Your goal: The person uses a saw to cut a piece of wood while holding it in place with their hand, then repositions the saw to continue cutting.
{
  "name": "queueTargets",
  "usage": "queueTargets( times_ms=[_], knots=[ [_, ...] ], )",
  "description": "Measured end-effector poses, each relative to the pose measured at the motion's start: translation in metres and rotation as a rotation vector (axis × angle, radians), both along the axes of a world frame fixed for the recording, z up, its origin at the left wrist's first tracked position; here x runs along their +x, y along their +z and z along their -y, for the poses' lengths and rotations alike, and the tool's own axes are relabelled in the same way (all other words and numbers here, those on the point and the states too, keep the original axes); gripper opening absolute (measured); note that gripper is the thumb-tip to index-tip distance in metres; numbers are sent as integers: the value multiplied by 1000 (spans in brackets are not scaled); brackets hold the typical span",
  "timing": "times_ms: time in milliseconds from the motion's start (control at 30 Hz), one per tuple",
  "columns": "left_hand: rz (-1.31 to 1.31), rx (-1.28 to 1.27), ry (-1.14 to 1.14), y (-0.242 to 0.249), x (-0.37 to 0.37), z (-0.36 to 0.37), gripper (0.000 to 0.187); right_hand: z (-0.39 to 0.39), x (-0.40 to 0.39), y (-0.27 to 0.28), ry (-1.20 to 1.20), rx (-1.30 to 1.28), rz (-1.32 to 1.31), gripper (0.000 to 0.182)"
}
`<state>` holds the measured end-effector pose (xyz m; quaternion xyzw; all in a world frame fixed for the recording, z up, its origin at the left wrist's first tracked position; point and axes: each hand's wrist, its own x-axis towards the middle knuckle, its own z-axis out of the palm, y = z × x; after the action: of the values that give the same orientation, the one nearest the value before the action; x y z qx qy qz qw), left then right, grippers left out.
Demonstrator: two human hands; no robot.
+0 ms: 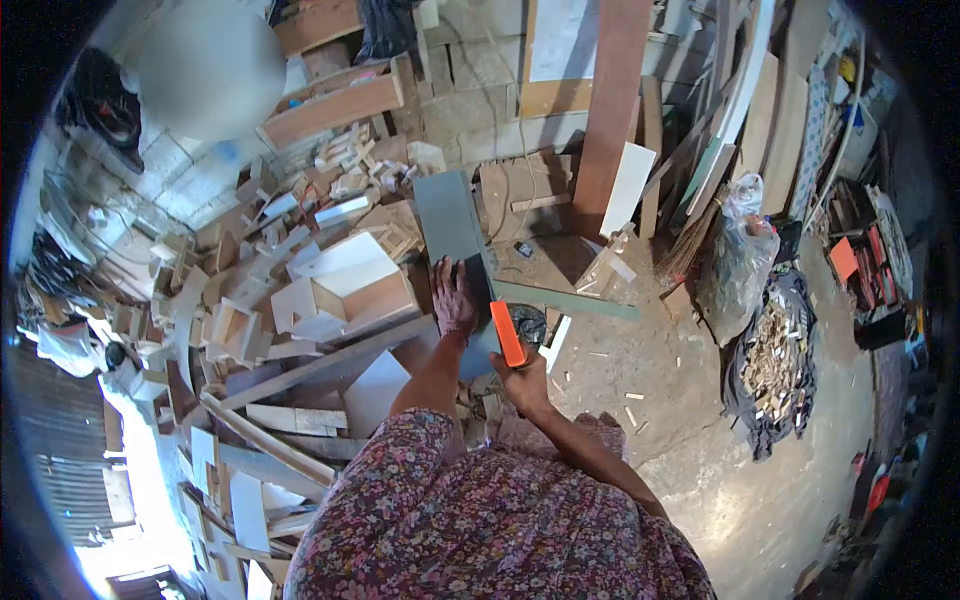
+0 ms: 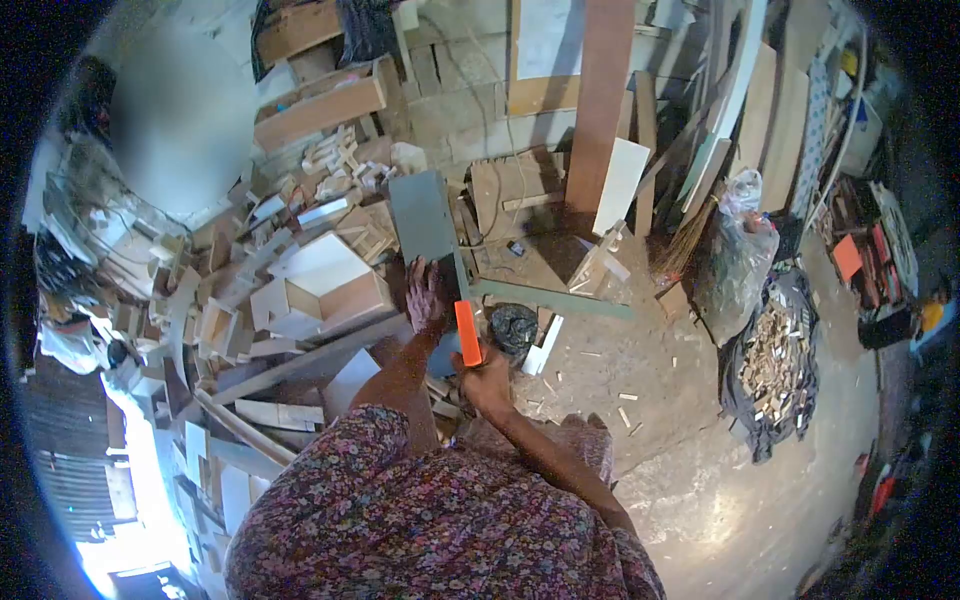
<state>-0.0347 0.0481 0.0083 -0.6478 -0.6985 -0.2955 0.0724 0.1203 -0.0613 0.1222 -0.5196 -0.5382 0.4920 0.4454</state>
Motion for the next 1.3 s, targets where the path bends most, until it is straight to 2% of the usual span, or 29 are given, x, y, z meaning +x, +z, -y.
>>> queueTargets(
  times_ms=[100,200,367,433,567,633,767,800,933,967,1033,1233,1300],
  knots=[
    [46,-54,12,18,7,6,47,-2,2,6,-14,42,-28,16],
    [-43,-20,27,7,5,1,44,-9,2,17,8,-27,-7,15],
    [-137,-82,-5,7,7,12,44,-22,6,-10,3,-37,-43,13],
    [-270,-91,-35,-5,9,22,47,-19,7,-6,25,-12,1,14],
    [-141,-193,-20,5,15,25,49,-20,5,-10,-26,67,-31,13],
    [-140,-173,-27,-4,13,23,47,-20,10,-10,-30,-63,-152,14],
    [-115,-155,-34,-4,9,28,47,-7,22,7,-9,-134,-122,13],
    [-100,-115,-38,-4,11,27,47,-3,29,18,46,-212,-38,25],
    [-46,-46,-67,-2,10,22,46,14,34,19,38,-255,-8,24],
    [-39,-32,-80,-3,9,23,46,17,33,15,42,-261,-4,24],
    [-49,-56,-65,-3,10,23,46,15,26,3,-27,-103,54,14],
    [-61,-57,-62,-9,9,20,47,-45,1,-37,-10,-186,-42,14],
    [-62,-87,-61,-11,8,28,48,-45,-6,-29,-16,-208,-7,17]
  ],
)
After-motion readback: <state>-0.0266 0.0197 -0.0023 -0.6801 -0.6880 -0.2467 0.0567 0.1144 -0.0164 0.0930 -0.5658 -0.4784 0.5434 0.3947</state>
